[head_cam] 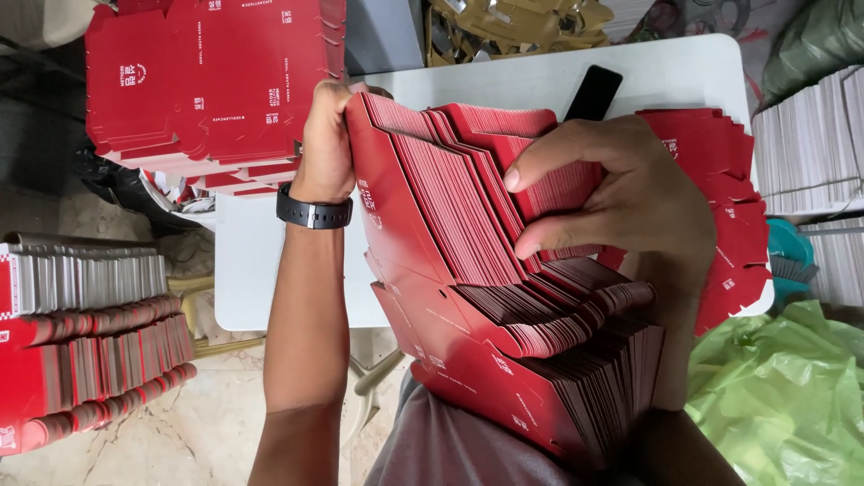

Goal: Organizing and fanning out stacks of flat-packed red cardboard boxes on a work table to prepare them for use.

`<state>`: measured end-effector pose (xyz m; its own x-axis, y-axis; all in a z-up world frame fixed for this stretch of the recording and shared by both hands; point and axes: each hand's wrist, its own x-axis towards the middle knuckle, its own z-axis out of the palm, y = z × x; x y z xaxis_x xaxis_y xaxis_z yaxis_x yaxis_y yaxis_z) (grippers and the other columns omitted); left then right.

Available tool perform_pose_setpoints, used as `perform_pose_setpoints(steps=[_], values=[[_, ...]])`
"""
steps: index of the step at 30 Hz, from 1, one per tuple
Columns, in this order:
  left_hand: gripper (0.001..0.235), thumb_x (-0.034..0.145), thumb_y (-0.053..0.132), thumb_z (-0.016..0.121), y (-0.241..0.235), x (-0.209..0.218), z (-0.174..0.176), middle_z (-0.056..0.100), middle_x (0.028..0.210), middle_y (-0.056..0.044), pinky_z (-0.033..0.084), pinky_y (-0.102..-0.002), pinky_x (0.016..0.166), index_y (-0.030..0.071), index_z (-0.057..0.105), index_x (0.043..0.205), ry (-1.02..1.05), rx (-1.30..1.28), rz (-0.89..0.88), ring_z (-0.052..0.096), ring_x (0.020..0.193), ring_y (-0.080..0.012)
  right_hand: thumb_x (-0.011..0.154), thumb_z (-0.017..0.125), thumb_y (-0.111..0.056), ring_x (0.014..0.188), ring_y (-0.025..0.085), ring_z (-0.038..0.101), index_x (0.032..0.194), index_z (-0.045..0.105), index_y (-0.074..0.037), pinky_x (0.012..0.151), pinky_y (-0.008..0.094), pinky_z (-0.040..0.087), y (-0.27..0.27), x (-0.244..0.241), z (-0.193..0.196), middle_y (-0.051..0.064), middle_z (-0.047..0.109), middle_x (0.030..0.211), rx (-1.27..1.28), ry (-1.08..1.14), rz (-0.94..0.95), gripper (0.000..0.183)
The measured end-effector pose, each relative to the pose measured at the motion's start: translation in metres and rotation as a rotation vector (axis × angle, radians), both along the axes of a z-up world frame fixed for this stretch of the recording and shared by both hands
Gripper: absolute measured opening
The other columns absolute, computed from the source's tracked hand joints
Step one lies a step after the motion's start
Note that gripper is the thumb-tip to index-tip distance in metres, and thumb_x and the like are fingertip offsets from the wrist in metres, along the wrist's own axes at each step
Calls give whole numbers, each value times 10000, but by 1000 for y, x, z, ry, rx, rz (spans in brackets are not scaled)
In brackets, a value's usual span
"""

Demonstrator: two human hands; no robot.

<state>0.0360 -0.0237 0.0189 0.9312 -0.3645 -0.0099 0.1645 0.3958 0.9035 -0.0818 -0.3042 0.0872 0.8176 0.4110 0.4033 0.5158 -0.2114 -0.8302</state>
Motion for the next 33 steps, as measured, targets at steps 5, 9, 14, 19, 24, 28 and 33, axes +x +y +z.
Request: perform_pose_setpoints(steps=[5, 9, 14, 19, 24, 28, 33], values=[[283, 839, 255, 419, -4, -1, 2, 365, 591, 30, 246, -275, 558, 170, 356, 576, -9, 80, 69, 301, 572, -104, 533, 1024, -123, 961, 152, 718, 985, 718, -46, 866, 238, 557, -4, 4, -1, 66, 753, 993, -6, 70, -16, 551], [289, 841, 254, 416, -7, -1, 2, 340, 598, 11, 246, -293, 569, 159, 326, 583, 21, 22, 73, 291, 575, -126, 565, 1017, -131, 946, 156, 726, 987, 717, -48, 874, 249, 572, -12, 12, -2, 71, 753, 988, -11, 30, 50, 524], [319, 840, 289, 413, -15, -3, 2, 429, 605, -13, 312, -287, 592, 120, 433, 570, 1, 52, 96, 369, 589, -137, 585, 1014, -100, 936, 182, 725, 976, 709, -24, 880, 276, 580, -23, 20, -5, 90, 741, 971, -1, -18, 101, 501], [274, 840, 265, 425, -24, -3, -9, 392, 633, -6, 292, -292, 607, 142, 369, 601, 15, -12, 99, 342, 616, -128, 615, 1000, -114, 947, 179, 726, 975, 709, -43, 890, 279, 574, -38, 23, -10, 77, 743, 981, -19, -18, 117, 468], [304, 841, 221, 442, -34, -9, -3, 280, 596, 56, 196, -277, 564, 186, 294, 578, -58, 44, 95, 219, 583, -76, 642, 987, -88, 975, 187, 723, 997, 706, -51, 922, 293, 580, -54, 27, -20, 81, 742, 1008, -15, 1, 146, 454], [281, 825, 219, 482, -35, -10, -13, 325, 616, 37, 251, -276, 583, 167, 342, 586, 0, -7, 162, 268, 601, -97, 730, 936, -44, 1018, 163, 694, 1045, 667, -76, 966, 280, 546, -57, 18, -20, 60, 717, 1068, -42, -6, 83, 415], [280, 846, 215, 477, -30, -9, -24, 355, 626, 35, 269, -278, 592, 153, 400, 583, -22, 22, 195, 281, 613, -98, 654, 667, 219, 1464, 318, 578, 953, 684, -19, 1101, 280, 485, -25, -11, 23, 165, 736, 1205, -31, 129, -103, 382]])
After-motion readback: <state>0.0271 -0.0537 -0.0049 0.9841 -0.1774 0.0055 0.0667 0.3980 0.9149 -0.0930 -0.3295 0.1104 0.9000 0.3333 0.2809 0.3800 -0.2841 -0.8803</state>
